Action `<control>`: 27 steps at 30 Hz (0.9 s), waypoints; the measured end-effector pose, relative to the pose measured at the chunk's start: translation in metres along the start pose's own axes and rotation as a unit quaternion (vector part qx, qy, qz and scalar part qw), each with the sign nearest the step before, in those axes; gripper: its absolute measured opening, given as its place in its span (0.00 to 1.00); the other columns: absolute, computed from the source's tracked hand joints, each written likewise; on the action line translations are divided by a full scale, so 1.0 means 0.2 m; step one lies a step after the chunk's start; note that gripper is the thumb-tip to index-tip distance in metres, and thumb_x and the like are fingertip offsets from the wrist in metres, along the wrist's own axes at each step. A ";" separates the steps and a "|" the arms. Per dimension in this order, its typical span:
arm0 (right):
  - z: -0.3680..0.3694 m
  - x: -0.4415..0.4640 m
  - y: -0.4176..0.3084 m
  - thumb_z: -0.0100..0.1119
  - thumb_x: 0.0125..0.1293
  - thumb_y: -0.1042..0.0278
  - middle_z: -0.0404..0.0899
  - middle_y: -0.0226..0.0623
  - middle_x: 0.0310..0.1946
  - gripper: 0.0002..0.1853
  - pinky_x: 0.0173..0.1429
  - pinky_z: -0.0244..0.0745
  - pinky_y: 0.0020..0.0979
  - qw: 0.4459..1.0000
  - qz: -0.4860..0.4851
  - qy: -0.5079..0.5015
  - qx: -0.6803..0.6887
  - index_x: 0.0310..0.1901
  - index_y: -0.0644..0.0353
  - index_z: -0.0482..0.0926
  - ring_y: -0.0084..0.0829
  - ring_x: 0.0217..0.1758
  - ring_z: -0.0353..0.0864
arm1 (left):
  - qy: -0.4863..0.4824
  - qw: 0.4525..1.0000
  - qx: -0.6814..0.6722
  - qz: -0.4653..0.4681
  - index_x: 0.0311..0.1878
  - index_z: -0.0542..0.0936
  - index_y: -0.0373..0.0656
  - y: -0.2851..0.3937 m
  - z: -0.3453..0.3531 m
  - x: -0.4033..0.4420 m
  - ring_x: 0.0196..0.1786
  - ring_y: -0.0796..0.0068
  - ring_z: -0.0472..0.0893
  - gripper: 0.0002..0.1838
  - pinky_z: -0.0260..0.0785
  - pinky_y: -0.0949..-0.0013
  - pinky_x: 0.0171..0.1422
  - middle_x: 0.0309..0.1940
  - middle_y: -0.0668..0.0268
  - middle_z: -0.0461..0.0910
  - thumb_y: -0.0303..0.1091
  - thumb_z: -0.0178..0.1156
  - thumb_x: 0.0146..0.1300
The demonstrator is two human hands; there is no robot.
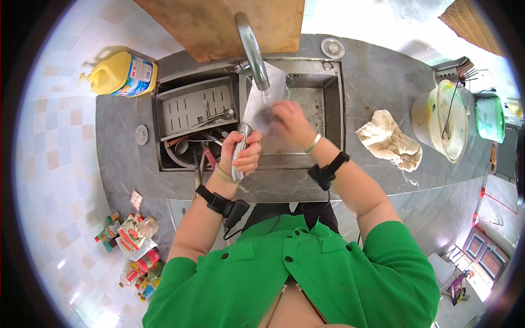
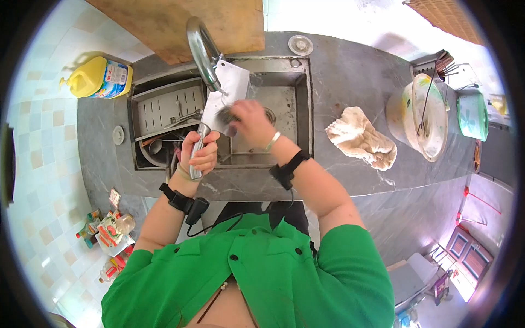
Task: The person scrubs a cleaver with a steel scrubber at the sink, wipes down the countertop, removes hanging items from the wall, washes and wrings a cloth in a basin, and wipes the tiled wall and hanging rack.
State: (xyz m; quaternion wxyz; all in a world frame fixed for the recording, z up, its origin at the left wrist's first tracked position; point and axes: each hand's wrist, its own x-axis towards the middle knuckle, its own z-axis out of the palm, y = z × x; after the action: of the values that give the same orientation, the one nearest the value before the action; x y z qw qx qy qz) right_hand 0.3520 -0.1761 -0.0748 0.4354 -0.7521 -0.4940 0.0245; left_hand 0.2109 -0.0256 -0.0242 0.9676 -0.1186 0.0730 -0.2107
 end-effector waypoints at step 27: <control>-0.20 0.05 0.05 0.62 0.50 0.71 0.74 0.41 0.38 0.13 0.51 0.67 0.38 0.973 0.162 0.146 0.071 0.39 0.59 0.76 0.44 0.45 0.71 | 0.034 0.986 0.158 -0.035 0.29 0.65 0.45 0.19 0.17 0.28 0.18 0.77 0.66 0.15 0.60 0.71 0.27 0.16 0.70 0.64 0.46 0.44 0.63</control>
State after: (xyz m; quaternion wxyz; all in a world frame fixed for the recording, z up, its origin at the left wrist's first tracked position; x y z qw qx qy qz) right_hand 0.3826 -0.1952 -0.0533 0.5453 -0.7848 -0.2939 0.0198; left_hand 0.2822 -0.0093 -0.0068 0.9631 0.0402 0.0676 -0.2573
